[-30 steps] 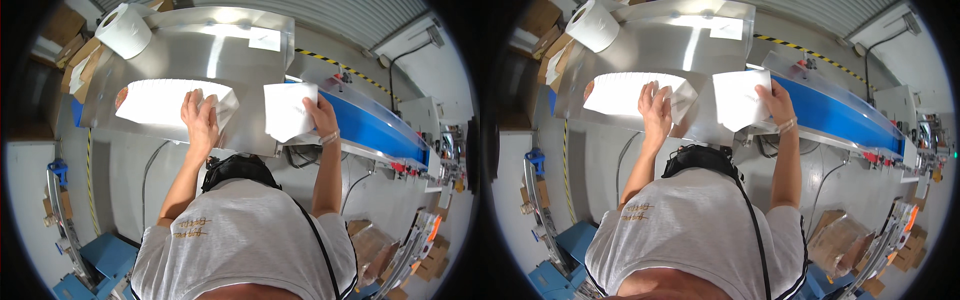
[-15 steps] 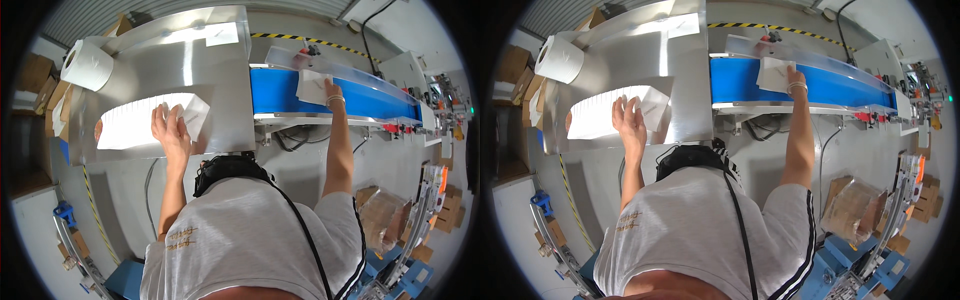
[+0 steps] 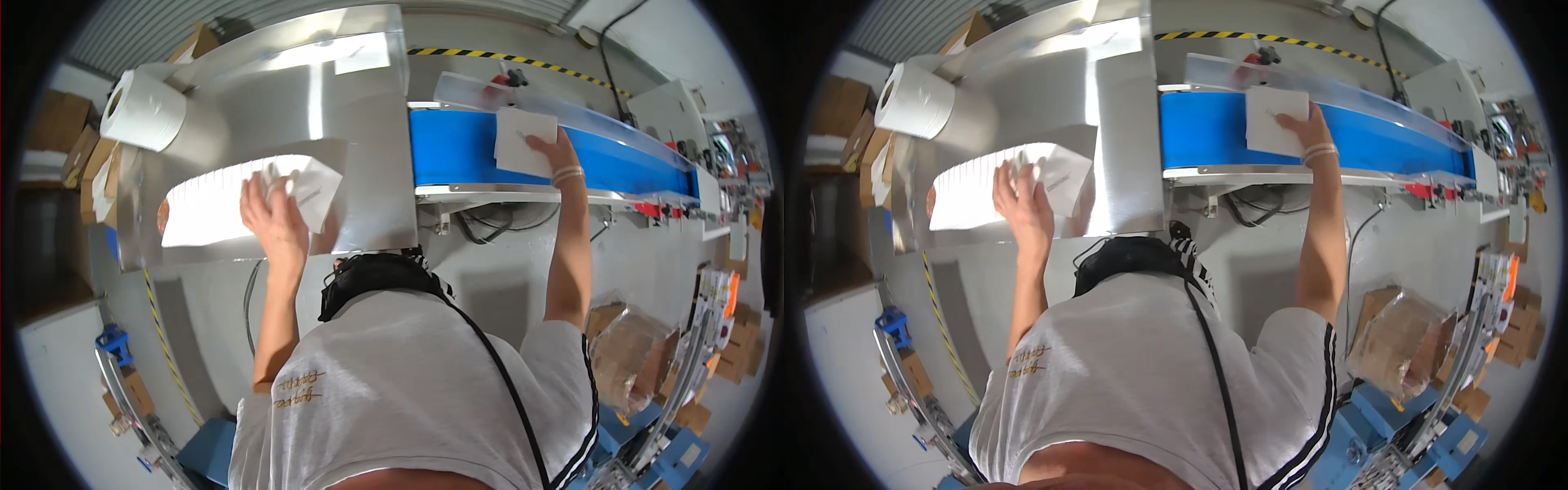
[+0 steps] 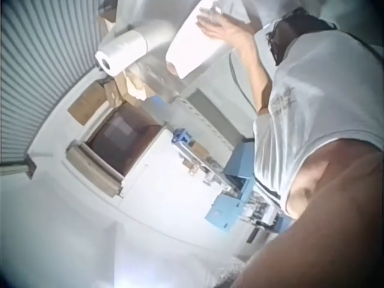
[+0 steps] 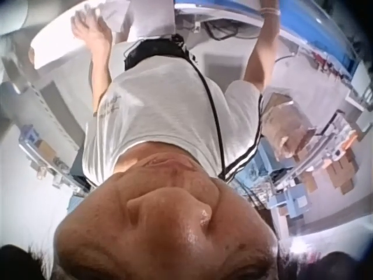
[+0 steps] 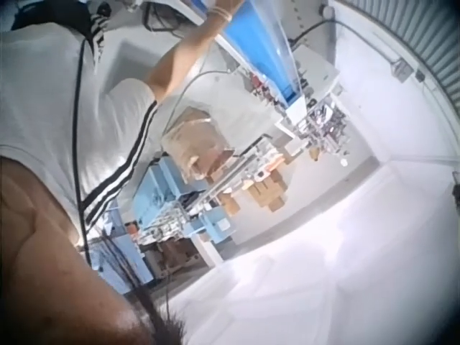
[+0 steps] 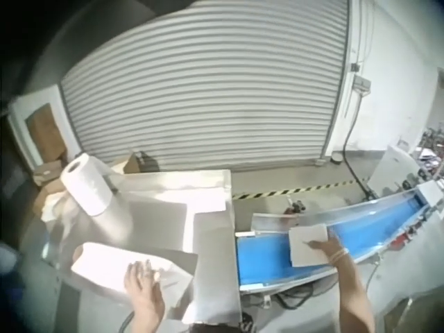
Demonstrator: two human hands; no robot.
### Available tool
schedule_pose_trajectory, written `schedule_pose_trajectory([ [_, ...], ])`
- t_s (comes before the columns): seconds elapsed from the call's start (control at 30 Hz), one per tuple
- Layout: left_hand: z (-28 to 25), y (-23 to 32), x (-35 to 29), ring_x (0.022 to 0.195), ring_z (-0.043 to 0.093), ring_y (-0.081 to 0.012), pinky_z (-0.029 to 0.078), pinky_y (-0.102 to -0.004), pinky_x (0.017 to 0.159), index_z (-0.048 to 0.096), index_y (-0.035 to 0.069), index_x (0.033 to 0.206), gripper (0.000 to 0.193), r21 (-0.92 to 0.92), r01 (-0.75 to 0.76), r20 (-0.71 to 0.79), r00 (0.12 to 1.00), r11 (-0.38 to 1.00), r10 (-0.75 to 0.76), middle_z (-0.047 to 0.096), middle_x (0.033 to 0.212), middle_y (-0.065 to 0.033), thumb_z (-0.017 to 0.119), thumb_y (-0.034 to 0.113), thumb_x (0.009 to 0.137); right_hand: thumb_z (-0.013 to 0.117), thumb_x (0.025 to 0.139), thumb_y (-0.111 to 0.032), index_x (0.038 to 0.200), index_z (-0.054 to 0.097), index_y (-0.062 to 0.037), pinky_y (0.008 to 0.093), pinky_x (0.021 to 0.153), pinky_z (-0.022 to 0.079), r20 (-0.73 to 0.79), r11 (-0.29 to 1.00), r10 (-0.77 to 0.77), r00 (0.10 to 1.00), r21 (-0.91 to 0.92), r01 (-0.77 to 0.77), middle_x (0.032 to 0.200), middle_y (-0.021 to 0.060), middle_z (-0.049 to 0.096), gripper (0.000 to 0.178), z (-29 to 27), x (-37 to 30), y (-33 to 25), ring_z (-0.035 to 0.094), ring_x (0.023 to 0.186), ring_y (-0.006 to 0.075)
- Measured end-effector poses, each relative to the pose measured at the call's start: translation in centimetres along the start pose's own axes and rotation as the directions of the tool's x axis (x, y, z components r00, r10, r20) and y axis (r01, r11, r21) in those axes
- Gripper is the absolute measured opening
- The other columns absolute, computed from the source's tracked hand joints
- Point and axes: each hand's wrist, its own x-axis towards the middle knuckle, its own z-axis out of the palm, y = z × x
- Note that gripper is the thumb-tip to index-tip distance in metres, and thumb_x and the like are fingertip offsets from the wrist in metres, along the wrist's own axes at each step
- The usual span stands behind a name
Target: Organize and place paper products onto conveyor belts and into stacks for packaging.
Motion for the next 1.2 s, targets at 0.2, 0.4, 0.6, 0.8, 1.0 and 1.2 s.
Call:
schedule_pose_trajectory([
  [0.2, -1.8, 0.7, 0.2, 0.087, 0.06, -0.0275, 0.046, -0.0381, 0.074, 0.061, 0.004, 0.091, 0.019, 0.23, -0.116, 0.361, 0.932, 0.966, 0.026, 0.062, 0.091, -0.0106, 0.055, 0.007, 0.073, 0.074, 0.076, -0.011, 0.104, 0.063, -0.0034, 0.025, 0.075, 0.049, 0.536, 0.952, -0.297, 0.79, 0.104, 0.288, 0.091, 0.0009, 0.067, 0.031, 9.5, -7.7, -4.9, 0.058, 0.082, 0.0075],
  [0.4, -3.5, 2.7, 1.2, 0.089, 0.064, -0.0378, 0.051, -0.0409, 0.08, 0.025, -0.007, 0.138, 0.08, -0.021, 0.419, 0.774, 0.581, 0.908, -0.25, 0.056, 0.113, -0.0327, 0.066, 0.022, 0.076, 0.073, 0.076, -0.006, 0.106, 0.057, -0.0023, 0.0256, 0.085, 0.046, 0.688, 0.924, -0.379, 0.619, 0.315, 0.216, 0.105, 0.0054, 0.062, 0.034, 17.0, -9.9, -4.3, 0.057, 0.096, 0.0118],
  [0.6, 1.3, 2.5, -1.6, 0.122, 0.044, -0.0257, 0.037, -0.033, 0.1, 0.004, 0.0, 0.145, 0.102, -0.611, 0.664, 0.701, 0.707, 0.431, -0.094, 0.039, 0.134, -0.0184, 0.072, 0.001, 0.068, 0.078, 0.072, -0.011, 0.119, 0.051, -0.0027, 0.0281, 0.094, 0.042, 0.798, 0.935, -0.344, 0.495, 0.342, 0.099, 0.124, 0.01, 0.054, 0.056, 21.2, -9.9, -2.3, 0.05, 0.115, 0.0161],
  [0.8, 3.5, 2.5, -2.6, 0.117, 0.044, -0.0211, 0.038, -0.0323, 0.099, 0.019, 0.0, 0.139, 0.086, -0.698, 0.622, 0.613, 0.775, 0.354, -0.152, 0.045, 0.122, -0.0133, 0.073, 0.003, 0.072, 0.082, 0.066, -0.015, 0.14, 0.029, -0.0051, 0.0327, 0.101, 0.037, 0.576, 0.797, -0.604, 0.551, 0.45, 0.403, 0.132, 0.0121, 0.046, 0.091, 22.3, -10.2, -1.6, 0.042, 0.124, 0.0201],
  [1.0, 3.3, 3.0, -1.9, 0.115, 0.046, -0.0205, 0.04, -0.0322, 0.097, 0.023, 0.001, 0.136, 0.079, -0.683, 0.628, 0.627, 0.766, 0.374, -0.14, 0.046, 0.122, -0.0117, 0.073, 0.005, 0.075, 0.078, 0.072, -0.014, 0.129, 0.043, -0.0024, 0.0291, 0.093, 0.043, 0.756, 0.964, -0.259, 0.6, 0.17, 0.202, 0.119, 0.0107, 0.056, 0.068, 21.5, -9.9, -3.6, 0.052, 0.108, 0.0147],
  [1.2, 2.1, 2.9, -1.7, 0.118, 0.043, -0.0221, 0.037, -0.0329, 0.099, 0.03, 0.001, 0.132, 0.071, -0.625, 0.725, 0.715, 0.68, 0.289, -0.16, 0.044, 0.126, -0.0126, 0.072, 0.002, 0.075, 0.079, 0.07, -0.011, 0.124, 0.047, -0.001, 0.0281, 0.092, 0.043, 0.794, 0.949, -0.316, 0.519, 0.263, 0.174, 0.118, 0.0077, 0.055, 0.064, 20.2, -9.4, -4.2, 0.052, 0.107, 0.0126],
])
